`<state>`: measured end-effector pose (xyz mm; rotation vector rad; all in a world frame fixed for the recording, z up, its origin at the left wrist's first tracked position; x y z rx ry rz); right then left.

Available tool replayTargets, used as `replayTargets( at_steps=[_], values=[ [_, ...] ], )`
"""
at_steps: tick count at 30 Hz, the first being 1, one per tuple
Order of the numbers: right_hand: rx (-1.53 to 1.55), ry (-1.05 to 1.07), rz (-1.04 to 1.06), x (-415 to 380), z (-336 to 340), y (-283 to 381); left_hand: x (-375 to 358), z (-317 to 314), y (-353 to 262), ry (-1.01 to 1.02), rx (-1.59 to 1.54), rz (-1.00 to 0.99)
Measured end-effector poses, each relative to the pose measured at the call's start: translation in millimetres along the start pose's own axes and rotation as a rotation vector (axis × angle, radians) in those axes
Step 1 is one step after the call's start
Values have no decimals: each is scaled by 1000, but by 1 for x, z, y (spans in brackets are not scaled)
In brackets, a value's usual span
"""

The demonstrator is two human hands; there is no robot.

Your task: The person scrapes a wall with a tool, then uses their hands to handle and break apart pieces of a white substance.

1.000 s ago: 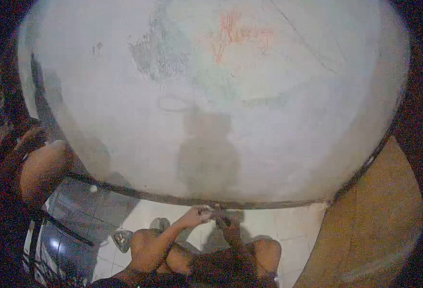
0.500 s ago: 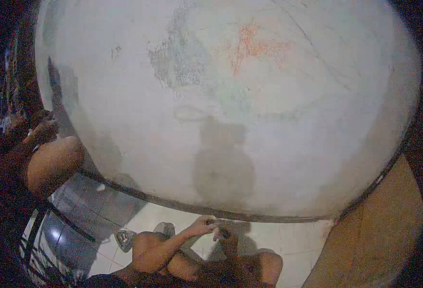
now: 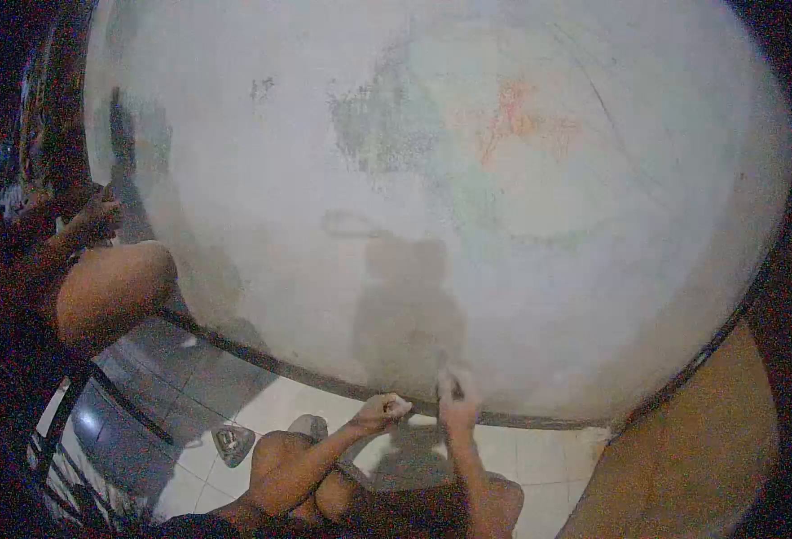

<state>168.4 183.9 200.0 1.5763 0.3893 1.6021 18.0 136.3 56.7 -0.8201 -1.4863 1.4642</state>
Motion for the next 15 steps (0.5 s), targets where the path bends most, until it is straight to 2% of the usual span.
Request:
replayTargets(
  at_steps=[2,4,5,6,7,8,10,12,13,15],
  values=[
    [69,-68,387,54,6,98,1,7,-4,-41,176,-66],
    [-36,-256,601,91,7,150,-6,9,-27,-28,267,-125],
    [-19,-275,600,107,4,176,-12,10,-38,-22,259,-131],
    [-2,-294,599,121,0,201,-20,10,-57,0,296,-309],
    [43,-317,711,132,-6,224,-26,8,-71,20,332,-488],
    [89,-339,823,138,-11,243,-25,8,-67,22,326,-492],
    [70,-357,872,149,-26,255,-23,-5,-41,122,483,-512],
    [100,-383,946,153,-37,265,-24,-2,-45,137,477,-527],
    [98,-387,954,155,-40,273,-45,-32,-25,138,480,-539],
    [97,-418,1090,149,-42,298,-57,-131,-32,145,488,-559]
  ],
)
Point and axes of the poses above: each hand's wrist, its own x-axis towards the middle knuckle, its own z-axis out of the back of the hand, y = z × x, the point moved 8 cm from there along x, towards the middle knuckle, and after that the axes turned 15 degrees about -y, right-handed, at the moved point
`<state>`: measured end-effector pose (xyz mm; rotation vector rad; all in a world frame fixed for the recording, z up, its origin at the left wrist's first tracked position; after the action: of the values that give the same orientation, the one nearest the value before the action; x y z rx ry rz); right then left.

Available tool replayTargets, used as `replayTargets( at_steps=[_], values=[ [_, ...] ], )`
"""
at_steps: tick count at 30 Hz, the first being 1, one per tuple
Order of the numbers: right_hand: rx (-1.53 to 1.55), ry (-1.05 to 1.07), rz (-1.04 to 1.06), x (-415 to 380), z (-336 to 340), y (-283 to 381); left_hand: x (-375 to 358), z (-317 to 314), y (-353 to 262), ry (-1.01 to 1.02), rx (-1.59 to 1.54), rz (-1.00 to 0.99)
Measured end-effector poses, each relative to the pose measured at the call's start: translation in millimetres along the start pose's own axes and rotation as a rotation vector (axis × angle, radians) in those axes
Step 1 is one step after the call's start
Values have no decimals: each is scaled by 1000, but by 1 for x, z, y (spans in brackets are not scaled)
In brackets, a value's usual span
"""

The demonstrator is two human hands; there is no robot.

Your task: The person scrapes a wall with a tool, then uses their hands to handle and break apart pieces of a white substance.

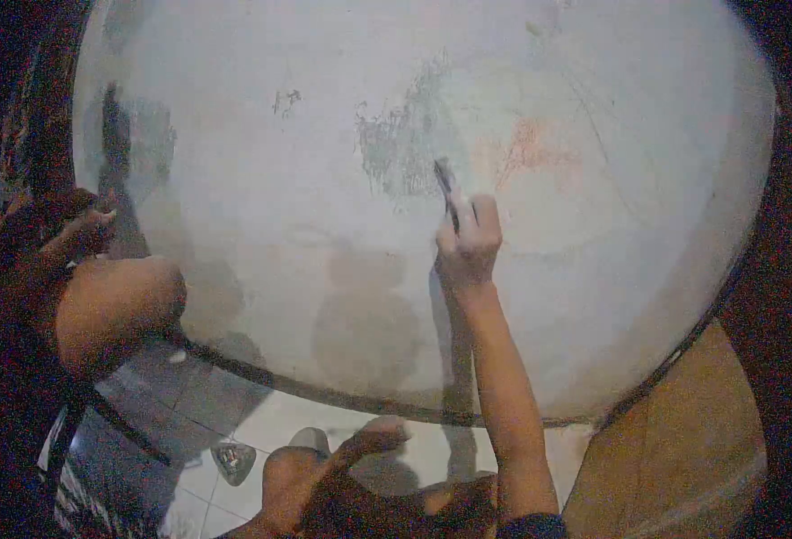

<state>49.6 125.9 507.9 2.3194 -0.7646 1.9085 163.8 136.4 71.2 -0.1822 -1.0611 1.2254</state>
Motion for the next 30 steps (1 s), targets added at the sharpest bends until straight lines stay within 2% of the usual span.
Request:
replayTargets(
  at_steps=[1,2,4,5,6,7,10,12,13,14,18,20,21,22,25,27,29,30],
  values=[
    [-63,-6,-15,9,-9,1,-6,23,18,7,4,-7],
    [-60,-21,19,24,-20,4,-18,87,58,14,9,-11],
    [-54,-42,61,63,-43,10,-41,256,159,14,23,-24],
    [-24,-41,34,79,-50,12,-52,319,198,17,30,-24],
    [8,-36,6,85,-55,12,-57,343,211,20,34,-19],
    [11,-32,2,83,-55,11,-56,326,207,24,39,-16],
    [-9,14,-58,63,-38,1,-43,202,134,44,44,-7],
    [-53,64,-117,31,-16,-8,-63,130,95,47,51,-18],
    [-82,80,-89,13,-6,-11,-28,106,68,46,57,-21],
    [-112,94,-62,-4,3,-13,-33,91,83,45,65,-24],
    [-13,31,-149,-19,22,-15,-33,85,85,53,93,-45],
    [-69,57,96,5,5,3,-29,90,79,56,103,-55],
    [10,76,-65,18,-12,-11,-28,89,77,136,144,-11],
    [28,52,-48,36,-26,-8,-26,89,76,220,184,32],
    [70,13,-54,69,-48,0,-25,98,76,215,192,50],
    [70,14,-77,57,-41,-4,-31,103,76,204,193,62],
    [-36,92,-1,29,-25,-5,-34,93,86,163,267,64],
    [-29,121,-58,13,-11,-9,-34,95,86,161,265,64]
  ],
)
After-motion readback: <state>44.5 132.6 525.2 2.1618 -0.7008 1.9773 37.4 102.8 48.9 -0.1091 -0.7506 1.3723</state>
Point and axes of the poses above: each hand's wrist, its own x-axis towards the middle knuckle, its own z-axis out of the back of the hand, y = z × x, the point moved 8 cm from there along x, towards the middle knuckle, and after that the axes turned 15 degrees about -y, right-handed, at the moved point
